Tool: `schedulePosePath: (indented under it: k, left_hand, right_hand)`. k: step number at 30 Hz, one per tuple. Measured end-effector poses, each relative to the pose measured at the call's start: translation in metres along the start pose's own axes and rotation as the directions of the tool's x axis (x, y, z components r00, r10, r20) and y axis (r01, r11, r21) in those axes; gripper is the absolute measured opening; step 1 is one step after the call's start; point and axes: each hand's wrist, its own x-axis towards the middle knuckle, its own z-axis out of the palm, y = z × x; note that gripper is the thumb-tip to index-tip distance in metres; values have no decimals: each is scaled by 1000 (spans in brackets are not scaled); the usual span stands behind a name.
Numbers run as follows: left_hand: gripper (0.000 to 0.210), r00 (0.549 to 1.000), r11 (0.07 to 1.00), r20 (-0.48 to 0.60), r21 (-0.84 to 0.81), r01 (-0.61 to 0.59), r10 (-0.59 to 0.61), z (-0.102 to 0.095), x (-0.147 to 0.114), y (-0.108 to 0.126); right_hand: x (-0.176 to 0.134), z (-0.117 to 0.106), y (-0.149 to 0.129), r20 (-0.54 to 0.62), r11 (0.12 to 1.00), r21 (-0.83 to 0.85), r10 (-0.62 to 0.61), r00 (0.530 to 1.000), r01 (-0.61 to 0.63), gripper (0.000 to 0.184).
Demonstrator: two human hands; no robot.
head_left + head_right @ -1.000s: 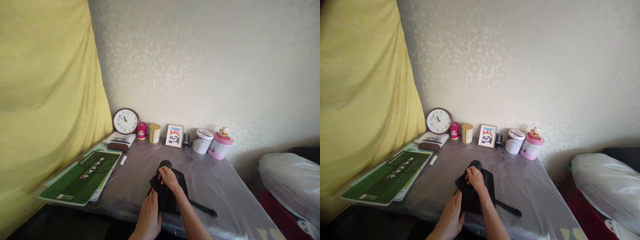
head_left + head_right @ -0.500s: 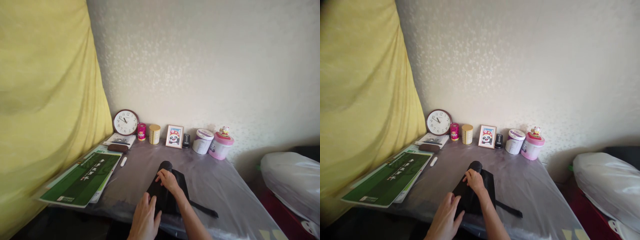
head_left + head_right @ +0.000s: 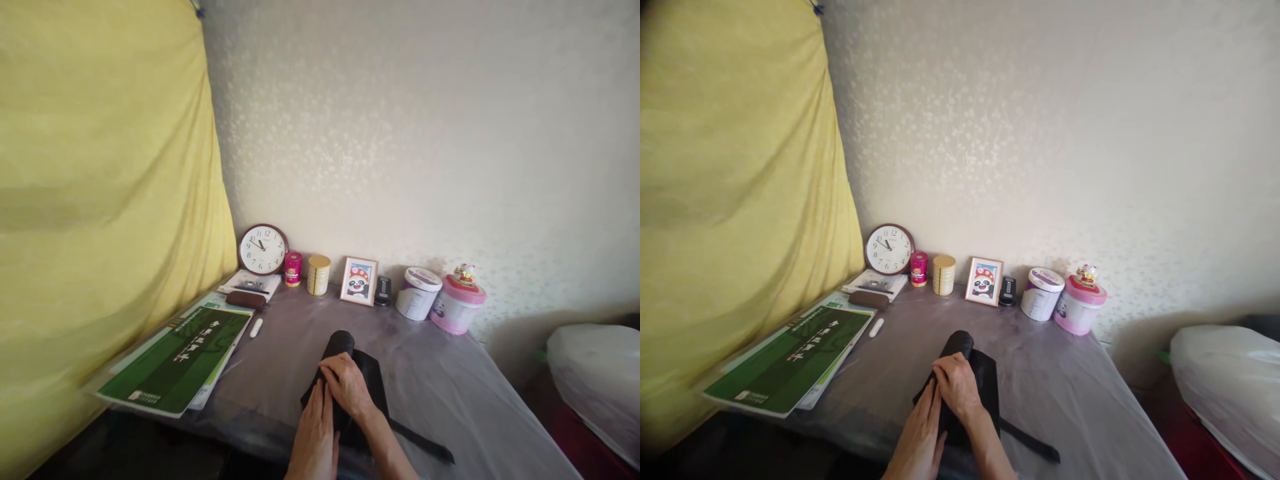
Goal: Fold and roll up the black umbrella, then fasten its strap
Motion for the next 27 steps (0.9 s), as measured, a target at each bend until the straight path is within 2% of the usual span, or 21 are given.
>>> schedulePosePath:
  k: [3, 7, 11, 15, 20, 23, 27]
  left_hand:
    - [70, 999, 999, 35, 2, 36, -36, -3, 1, 2]
    - [73, 989, 996, 118, -12, 88, -86, -13, 1, 6]
    - [78, 981, 994, 175, -45, 96, -87, -24, -1, 8]
    - [86, 978, 992, 191, -77, 99, -83, -26, -2, 5]
    - [98, 976, 988, 197, -104, 113, -91, -21, -2, 1]
    - [101, 984, 986, 160, -132, 99, -78, -19, -3, -1]
    - [96, 990, 985, 120, -148, 89, -71, -17, -5, -1]
  right_hand:
    - [2, 5, 14, 1, 998, -30, -46, 999, 46, 25]
    - [17, 12, 34, 4, 997, -70, 30, 1000, -30, 29]
    - [34, 18, 49, -13, 992, -89, 88, 996, -89, 31]
    - [45, 24, 66, -113, 986, -70, 140, 984, -149, 32]
    - [34, 17, 95, -324, 961, -2, 262, 909, -278, 38]
    - [8, 1, 112, -373, 932, 2, 337, 865, -362, 40]
    - [-33, -20, 125, -355, 831, 34, 529, 771, -555, 36]
